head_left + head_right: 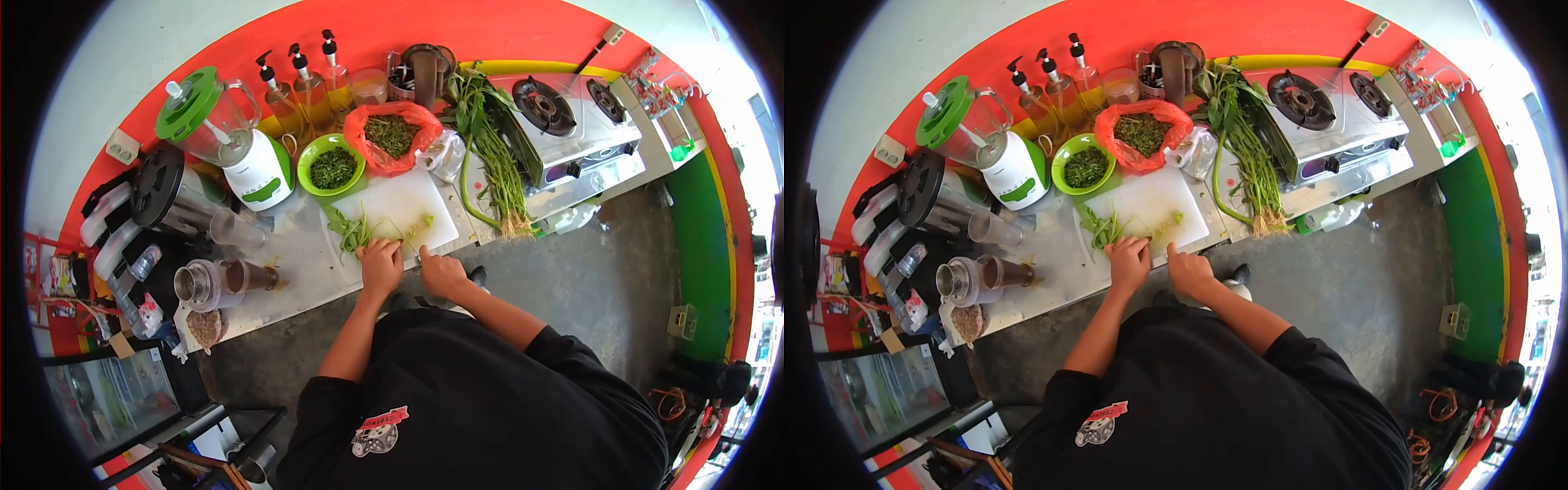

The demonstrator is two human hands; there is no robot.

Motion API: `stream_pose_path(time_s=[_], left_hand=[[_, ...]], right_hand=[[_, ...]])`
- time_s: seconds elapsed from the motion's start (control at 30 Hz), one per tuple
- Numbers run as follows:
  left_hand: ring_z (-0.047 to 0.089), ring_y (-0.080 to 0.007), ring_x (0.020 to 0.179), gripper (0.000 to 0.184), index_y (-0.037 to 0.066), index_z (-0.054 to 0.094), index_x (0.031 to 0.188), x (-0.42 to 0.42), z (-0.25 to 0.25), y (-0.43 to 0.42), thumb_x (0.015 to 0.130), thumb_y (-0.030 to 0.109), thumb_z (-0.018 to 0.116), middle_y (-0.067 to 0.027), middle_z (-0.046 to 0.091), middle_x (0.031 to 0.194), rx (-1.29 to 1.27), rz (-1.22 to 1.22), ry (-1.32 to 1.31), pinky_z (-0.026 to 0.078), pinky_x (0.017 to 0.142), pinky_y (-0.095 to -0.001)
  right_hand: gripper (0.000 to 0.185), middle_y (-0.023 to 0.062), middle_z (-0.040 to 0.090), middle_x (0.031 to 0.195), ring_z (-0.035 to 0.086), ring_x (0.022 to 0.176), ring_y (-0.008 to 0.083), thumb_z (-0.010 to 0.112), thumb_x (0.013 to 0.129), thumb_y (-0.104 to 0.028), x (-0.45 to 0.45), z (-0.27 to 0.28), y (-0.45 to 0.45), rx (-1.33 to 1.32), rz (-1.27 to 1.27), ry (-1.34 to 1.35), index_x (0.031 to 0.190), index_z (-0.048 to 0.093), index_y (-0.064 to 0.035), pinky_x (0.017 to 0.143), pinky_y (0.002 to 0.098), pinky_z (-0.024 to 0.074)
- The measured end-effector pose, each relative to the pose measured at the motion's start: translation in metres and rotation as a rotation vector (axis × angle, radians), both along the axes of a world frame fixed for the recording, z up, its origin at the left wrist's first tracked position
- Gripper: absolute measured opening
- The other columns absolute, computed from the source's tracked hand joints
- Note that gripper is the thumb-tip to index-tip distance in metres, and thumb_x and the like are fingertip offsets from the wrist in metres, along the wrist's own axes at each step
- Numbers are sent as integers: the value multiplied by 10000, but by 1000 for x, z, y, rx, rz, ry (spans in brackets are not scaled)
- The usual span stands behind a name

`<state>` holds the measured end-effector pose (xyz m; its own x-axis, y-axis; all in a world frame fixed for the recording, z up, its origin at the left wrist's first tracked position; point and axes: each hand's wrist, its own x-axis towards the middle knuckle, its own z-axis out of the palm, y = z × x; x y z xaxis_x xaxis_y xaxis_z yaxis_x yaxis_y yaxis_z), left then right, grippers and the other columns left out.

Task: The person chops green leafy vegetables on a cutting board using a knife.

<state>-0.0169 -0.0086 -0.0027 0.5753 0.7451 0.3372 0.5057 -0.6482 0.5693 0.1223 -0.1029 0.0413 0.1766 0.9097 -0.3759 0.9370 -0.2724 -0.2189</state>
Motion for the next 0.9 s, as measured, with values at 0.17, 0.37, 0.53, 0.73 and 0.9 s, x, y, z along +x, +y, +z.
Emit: stream_pose_path(time_s=[0.17,0.37,0.53,0.73,0.9], left_hand=[[572,-222,924,60,139,728,882,5,1,-7,834,159,697,0,649,829,-38,161,-11,332,844,-413],[566,-247,928,68,145,695,822,5,3,14,787,159,752,16,648,863,-158,259,-21,353,847,-426],[550,-314,973,122,122,698,878,2,9,16,772,125,760,-63,626,1004,-51,538,-21,418,860,-465],[554,-338,944,193,99,696,958,-14,-4,17,778,101,767,-87,652,956,-81,423,-56,439,853,-443],[577,-319,961,122,63,677,944,-23,7,20,840,101,728,-94,678,981,-49,435,-193,448,865,-436]], right_hand=[[363,207,721,877,728,812,370,551,891,-116,14,-7,-12,-34,36,10,1221,456,3,692,486,579],[307,224,714,902,719,851,388,539,891,-98,35,-4,-8,-38,-94,45,1172,468,1,725,507,570],[319,250,700,918,700,874,419,567,879,-143,46,3,-10,-34,-58,119,1158,508,0,758,538,554],[271,272,687,950,670,913,461,590,871,-250,50,-15,-24,7,-95,247,986,622,-7,822,557,534],[282,290,680,940,662,926,481,601,881,-260,60,-12,-26,14,-230,221,996,616,-4,827,570,531]])
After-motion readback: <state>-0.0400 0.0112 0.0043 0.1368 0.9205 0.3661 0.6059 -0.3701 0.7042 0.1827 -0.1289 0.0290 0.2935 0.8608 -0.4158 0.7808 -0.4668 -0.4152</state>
